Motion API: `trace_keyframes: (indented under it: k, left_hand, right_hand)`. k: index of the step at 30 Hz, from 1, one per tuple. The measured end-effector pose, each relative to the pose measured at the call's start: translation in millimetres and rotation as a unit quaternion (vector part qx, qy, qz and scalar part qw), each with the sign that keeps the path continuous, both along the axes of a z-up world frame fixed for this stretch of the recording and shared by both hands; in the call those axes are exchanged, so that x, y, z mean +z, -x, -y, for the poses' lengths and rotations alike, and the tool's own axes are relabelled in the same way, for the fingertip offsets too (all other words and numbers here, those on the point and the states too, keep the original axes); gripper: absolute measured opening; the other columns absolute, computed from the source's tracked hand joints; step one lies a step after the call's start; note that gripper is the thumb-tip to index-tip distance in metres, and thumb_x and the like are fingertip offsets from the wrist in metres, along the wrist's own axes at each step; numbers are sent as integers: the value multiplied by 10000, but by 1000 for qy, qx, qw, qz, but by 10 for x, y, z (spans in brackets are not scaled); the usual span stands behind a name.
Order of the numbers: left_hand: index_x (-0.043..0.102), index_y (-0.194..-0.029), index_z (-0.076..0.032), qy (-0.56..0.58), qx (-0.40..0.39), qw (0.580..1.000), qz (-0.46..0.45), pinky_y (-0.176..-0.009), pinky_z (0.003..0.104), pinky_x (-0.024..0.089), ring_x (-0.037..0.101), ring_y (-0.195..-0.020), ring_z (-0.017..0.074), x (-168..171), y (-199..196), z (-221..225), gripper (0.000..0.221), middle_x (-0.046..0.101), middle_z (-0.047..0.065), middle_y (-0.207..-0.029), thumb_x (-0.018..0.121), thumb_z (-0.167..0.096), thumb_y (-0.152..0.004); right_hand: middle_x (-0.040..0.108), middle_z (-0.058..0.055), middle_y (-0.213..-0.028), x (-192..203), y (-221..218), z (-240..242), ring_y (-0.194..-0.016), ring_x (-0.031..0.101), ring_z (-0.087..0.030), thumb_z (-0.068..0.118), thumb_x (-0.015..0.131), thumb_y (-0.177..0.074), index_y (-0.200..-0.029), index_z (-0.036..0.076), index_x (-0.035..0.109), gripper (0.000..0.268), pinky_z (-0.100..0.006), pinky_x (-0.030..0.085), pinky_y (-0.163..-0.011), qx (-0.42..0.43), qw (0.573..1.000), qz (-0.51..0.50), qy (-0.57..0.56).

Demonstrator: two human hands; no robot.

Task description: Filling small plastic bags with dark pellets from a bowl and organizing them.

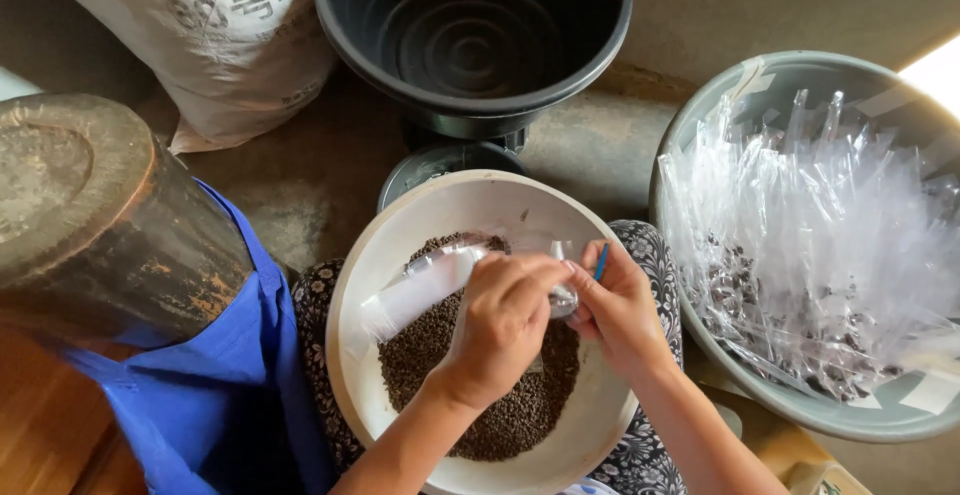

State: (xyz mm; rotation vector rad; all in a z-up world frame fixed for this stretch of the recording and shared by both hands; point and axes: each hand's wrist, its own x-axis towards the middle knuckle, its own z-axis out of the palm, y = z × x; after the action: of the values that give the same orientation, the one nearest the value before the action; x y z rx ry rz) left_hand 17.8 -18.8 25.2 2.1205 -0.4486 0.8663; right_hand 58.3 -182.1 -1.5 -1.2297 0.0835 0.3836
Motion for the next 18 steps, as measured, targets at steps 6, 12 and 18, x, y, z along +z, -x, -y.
trace_keyframes:
  k: [6, 12, 18]
  left_hand:
    - [639, -1088, -5, 140, -71, 971, -182, -611, 259, 544, 637, -717, 157, 291, 48, -110, 304, 682, 69, -878, 704, 72, -801]
    - [626, -910, -59, 165, -129, 950, -233, -586, 203, 565, 647, -680, 125, -7, -17, -169, 167, 697, 52, -796, 711, 76, -859]
    - [696, -962, -28, 254, -171, 907, -288, -670, 346, 545, 667, -700, 212, 115, 36, -50, 83, 734, 130, -799, 723, -105, -944]
  right_hand:
    - [685, -28, -788, 21, 67, 101, -612, 552, -52, 99, 756, -900, -973, 30, 709, 111, -168, 447, -556, 156, 974, 159, 43]
    - [598, -106, -782, 71, 125, 325, -653, 541, -154, 116, 575, -1018, -873, -25, 672, 224, -285, 433, -595, 187, 971, 14, -151]
    - [501, -81, -686, 316, 109, 46, -540, 420, -134, 71, 632, -975, -1252, -63, 602, 309, -271, 383, -480, 53, 987, 128, 81]
